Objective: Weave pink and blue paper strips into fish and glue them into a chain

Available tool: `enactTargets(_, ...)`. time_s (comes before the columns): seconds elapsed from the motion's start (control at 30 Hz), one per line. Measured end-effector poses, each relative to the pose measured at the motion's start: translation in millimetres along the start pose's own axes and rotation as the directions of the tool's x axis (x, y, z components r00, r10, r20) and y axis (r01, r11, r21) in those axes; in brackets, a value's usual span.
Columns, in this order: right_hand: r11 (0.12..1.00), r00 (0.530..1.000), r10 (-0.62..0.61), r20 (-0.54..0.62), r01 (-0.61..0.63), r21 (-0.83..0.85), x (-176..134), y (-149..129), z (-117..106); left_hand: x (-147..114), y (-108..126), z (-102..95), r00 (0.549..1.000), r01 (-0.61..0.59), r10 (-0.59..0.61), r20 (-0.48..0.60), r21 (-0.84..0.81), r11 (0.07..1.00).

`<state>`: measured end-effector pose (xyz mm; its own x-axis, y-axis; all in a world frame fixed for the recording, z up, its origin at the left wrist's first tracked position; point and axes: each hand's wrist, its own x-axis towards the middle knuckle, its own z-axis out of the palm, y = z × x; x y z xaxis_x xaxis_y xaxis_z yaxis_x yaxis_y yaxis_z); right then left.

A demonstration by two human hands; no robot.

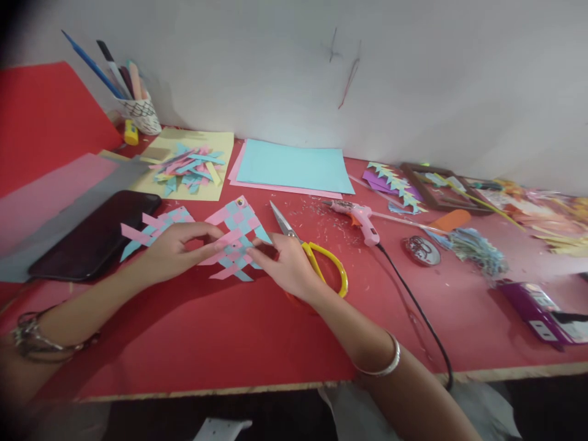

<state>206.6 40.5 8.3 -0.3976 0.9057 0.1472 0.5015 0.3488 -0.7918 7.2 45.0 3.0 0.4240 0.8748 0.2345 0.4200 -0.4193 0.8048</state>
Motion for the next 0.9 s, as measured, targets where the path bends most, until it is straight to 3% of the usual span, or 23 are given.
enactTargets(0.37, 0.999, 1.0, -0.02, -0.007, 0.02, -0.047, -0.3, -0.8, 1.0, 0.0, 2.8, 1.7, 0.998, -0.003, 0.007, -0.064, 0.062, 0.998)
enactTargets(0.9, 0.997, 0.999, 0.046, 0.002, -0.046, 0.062, 0.0, -1.0, 3.0, -2.0, 2.3, 3.0, 0.999, -0.026, 0.027, -0.025, 0.063, 0.998)
